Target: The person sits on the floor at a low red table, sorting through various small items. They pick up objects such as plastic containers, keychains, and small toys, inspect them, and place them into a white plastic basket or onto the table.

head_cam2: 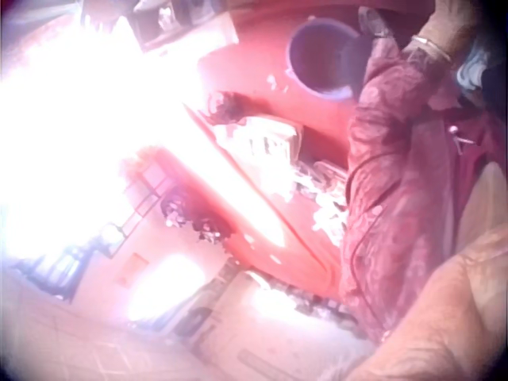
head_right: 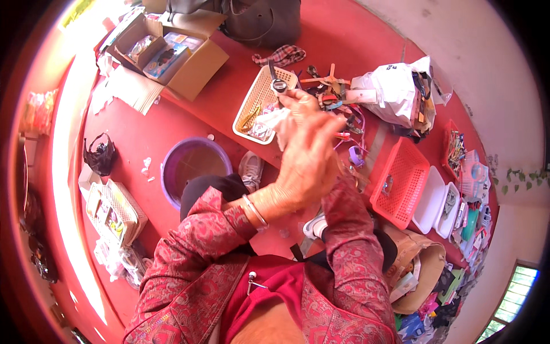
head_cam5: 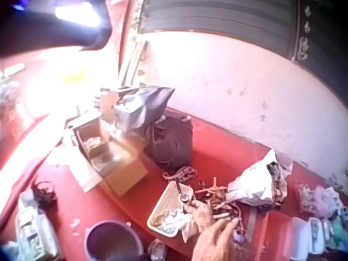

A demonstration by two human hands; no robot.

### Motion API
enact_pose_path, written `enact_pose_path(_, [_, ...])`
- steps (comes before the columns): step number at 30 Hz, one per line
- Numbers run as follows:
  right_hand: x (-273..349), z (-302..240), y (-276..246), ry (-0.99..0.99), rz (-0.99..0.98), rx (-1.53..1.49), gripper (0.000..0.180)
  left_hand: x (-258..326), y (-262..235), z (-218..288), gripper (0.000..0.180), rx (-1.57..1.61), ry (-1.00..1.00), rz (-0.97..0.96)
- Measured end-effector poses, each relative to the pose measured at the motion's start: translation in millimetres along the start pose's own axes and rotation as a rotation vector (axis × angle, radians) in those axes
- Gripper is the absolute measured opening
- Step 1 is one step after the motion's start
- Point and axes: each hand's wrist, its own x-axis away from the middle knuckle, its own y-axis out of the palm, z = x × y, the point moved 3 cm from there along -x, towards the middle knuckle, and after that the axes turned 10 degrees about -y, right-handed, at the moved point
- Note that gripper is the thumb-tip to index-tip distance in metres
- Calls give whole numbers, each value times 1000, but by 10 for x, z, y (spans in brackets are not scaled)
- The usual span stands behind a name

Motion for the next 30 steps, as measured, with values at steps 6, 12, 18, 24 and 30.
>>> enact_pose_path(6, [-471,1127,-25,65,191,-105,8,-11,17,-1,47,127,-55,-54])
enact_pose_path(12, [-46,1538,-86,83,317,696,10,-15,-16,-79,44,116,-235,-74])
enact_pose_path(18, [-373,1230,326,-282,290,1358,12,59,110,-76,42,155,-196,-158])
enact_pose_path(24, [-350,1421,292,79,-22,1426,19,92,168,-24,40,89,-191,-237])
enact_pose_path(30, [-317,964,-90,-274,265,981,18,399,548,98,41,102,-150,-381])
